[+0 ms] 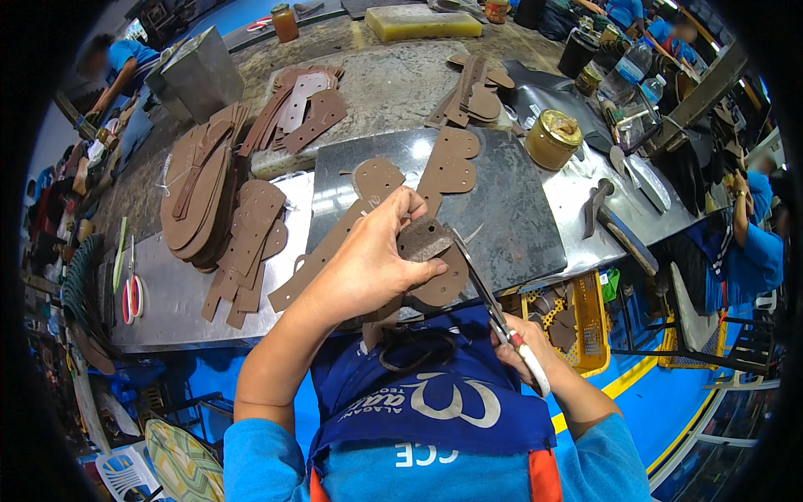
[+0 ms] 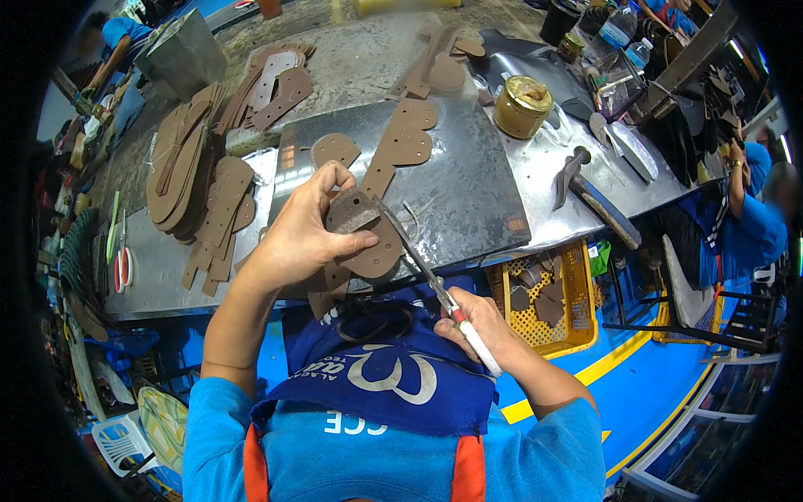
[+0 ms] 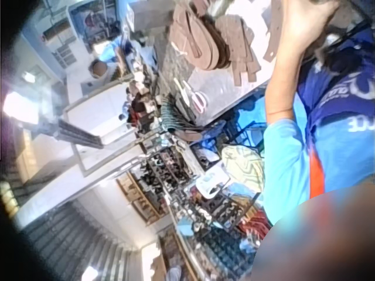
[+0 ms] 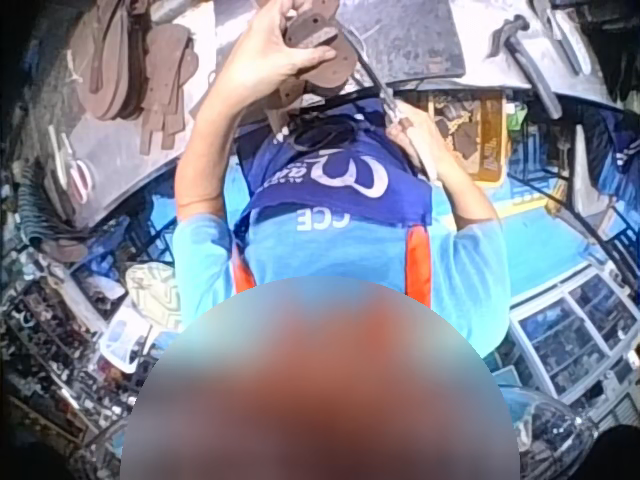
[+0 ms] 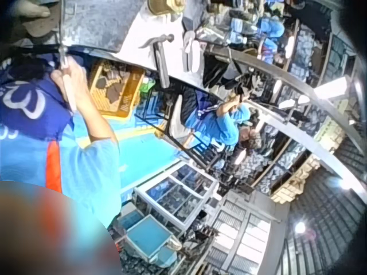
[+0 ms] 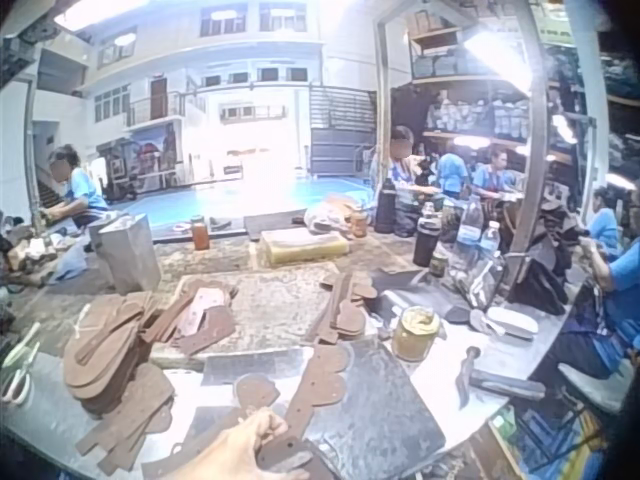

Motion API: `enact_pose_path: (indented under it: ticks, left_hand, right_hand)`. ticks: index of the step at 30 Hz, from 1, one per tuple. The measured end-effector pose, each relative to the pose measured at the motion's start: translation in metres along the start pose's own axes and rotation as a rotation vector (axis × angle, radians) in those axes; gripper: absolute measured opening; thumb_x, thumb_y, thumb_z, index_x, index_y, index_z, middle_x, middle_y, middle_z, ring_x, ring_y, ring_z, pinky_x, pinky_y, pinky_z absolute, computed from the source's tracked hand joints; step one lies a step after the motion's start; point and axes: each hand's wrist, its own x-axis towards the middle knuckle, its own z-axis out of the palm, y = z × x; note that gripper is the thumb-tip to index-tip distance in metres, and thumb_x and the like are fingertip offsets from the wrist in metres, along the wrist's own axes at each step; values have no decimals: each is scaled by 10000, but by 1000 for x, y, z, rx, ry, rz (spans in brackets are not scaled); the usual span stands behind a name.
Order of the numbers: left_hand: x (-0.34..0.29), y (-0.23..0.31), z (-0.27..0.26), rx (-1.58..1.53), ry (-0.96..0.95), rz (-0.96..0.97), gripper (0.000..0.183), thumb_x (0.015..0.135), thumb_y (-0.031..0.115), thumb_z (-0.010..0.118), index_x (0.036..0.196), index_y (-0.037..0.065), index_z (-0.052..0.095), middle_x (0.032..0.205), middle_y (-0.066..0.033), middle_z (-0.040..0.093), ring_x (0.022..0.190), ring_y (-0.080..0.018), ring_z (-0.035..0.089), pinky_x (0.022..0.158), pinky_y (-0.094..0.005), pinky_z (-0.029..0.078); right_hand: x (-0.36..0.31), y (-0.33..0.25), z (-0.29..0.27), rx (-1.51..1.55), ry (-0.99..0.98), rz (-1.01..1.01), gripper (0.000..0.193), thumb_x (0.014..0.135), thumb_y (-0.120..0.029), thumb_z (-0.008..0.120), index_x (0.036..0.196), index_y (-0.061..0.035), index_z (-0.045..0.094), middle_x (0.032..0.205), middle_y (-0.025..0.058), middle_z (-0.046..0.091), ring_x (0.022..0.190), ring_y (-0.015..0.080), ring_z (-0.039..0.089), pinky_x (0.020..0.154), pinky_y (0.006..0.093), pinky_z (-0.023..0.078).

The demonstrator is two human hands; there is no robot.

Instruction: The person trims the edges of brown shoe sole components using shears. They pick up each piece, cut along the perimeter, and place the trimmed pieces into a yellow basket. The process is repeated for multiple sole parts throughout the clip.

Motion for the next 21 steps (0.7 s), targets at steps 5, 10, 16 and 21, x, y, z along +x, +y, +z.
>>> enact_pose_path:
  ticks: [5, 10, 16, 21]
  left_hand:
    - [-1, 0, 0, 56, -12, 1, 437, 622, 107, 734, 910, -19, 430, 818, -134, 502, 782, -162, 492, 752, -288, 414]
    - [-3, 2, 3, 132, -32, 45, 438, 634, 105, 728, 936, -16, 435, 849, -154, 537, 816, -218, 553, 749, -312, 427]
    - [-7, 10, 12, 163, -64, 64, 400, 611, 77, 739, 876, 2, 449, 790, -78, 504, 753, -122, 481, 718, -269, 421]
    - [-6, 10, 10, 206, -136, -5, 420, 649, 83, 719, 932, -22, 427, 852, -190, 564, 867, -300, 588, 746, -347, 434]
  right_hand:
    - [-3, 1, 3, 27, -21, 7, 613, 759, -656, 457, 780, -44, 467, 586, 26, 472, 506, 128, 465, 474, 261, 383]
    - [-1, 1, 3, 44, -33, -57, 213, 815, -241, 551, 809, -42, 474, 608, 125, 487, 564, 306, 520, 547, 354, 420]
    - [6, 7, 8, 132, -63, -83, 643, 773, -676, 392, 864, -43, 451, 666, 37, 468, 566, 110, 459, 521, 236, 392]
    - [1, 12, 9, 307, -145, 60, 597, 774, -633, 466, 823, -38, 452, 635, 10, 428, 535, 86, 403, 473, 217, 345]
